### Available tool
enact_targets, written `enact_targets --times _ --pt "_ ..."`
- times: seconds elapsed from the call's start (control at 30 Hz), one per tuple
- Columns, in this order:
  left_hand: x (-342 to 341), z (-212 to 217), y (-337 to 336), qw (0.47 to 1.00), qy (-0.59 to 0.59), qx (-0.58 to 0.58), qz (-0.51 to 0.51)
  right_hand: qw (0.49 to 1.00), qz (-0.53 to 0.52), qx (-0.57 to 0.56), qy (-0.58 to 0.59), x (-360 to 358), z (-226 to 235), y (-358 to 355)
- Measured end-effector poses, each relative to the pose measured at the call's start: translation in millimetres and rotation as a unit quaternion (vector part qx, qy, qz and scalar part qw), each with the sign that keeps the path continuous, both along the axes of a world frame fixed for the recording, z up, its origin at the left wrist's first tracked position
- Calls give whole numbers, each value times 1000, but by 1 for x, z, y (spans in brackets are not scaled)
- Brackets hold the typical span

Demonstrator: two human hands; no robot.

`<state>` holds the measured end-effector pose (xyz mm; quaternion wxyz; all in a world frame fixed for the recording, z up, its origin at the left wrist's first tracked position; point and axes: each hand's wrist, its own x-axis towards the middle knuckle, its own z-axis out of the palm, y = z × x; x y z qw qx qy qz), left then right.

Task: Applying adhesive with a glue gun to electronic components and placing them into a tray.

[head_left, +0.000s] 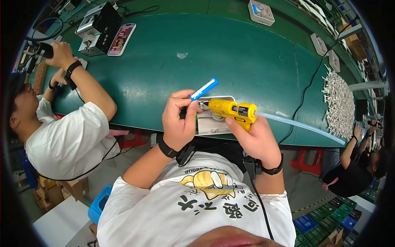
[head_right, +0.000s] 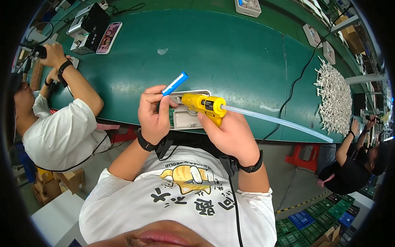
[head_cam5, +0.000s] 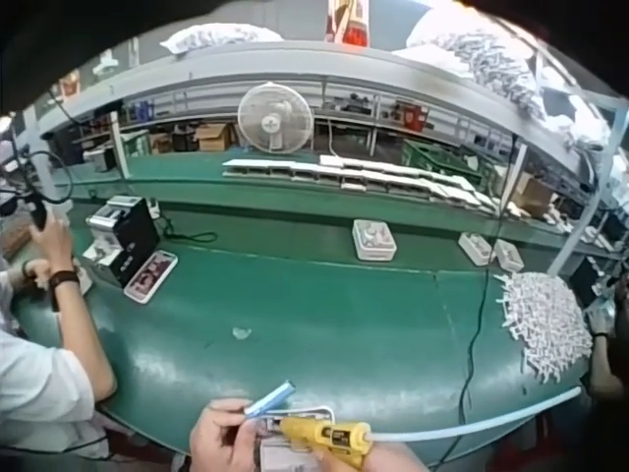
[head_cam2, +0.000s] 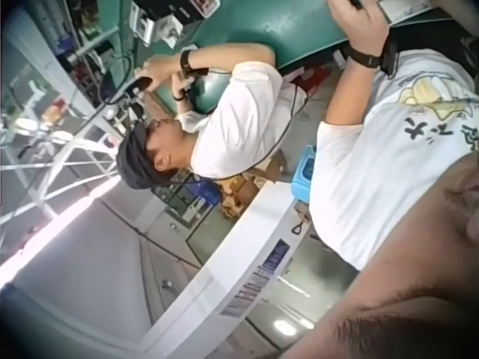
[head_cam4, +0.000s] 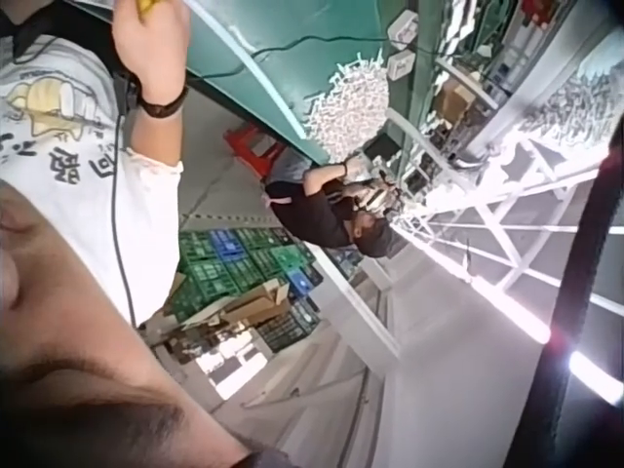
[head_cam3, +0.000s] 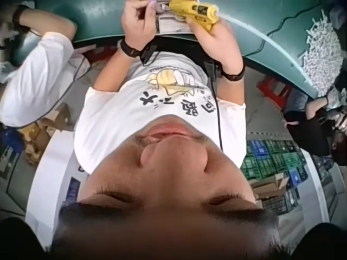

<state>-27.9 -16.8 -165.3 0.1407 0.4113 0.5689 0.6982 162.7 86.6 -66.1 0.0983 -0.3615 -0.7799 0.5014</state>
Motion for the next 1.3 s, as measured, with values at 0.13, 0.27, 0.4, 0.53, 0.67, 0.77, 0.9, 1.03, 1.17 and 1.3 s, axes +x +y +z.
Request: enact_targets --times 0.13,0.27,0.4,0.53,0.67,0.77,0.9,1.03,1.17,1.3 --pt "4 3 0 1000 -19 -4 1 997 17 43 -58 -5 -1 -2" --pt "0 -2 3 1000 25 -7 8 999 26 19 -32 -3 1 -1" --pt "-1 -1 3 998 56 -3 5 998 4 -60 26 10 5 5" --pt "-4 -3 3 998 66 1 -12 991 -73 -105 29 32 5 7" --pt "1 2 0 998 52 -26 -18 989 -116 -88 20 45 -3 6" --pt "-4 11 1 994 94 -41 -24 986 -141 -79 36 46 -7 5" --pt "-8 16 2 982 181 -54 -24 986 -140 -93 17 45 -8 7" --pt "-7 20 3 984 162 -76 -13 988 -134 -77 13 45 -5 6" --pt "-7 22 4 982 167 -91 -8 988 -131 -80 17 44 1 5" --pt "-11 25 4 980 171 -100 -21 985 -135 -105 -10 46 3 5"
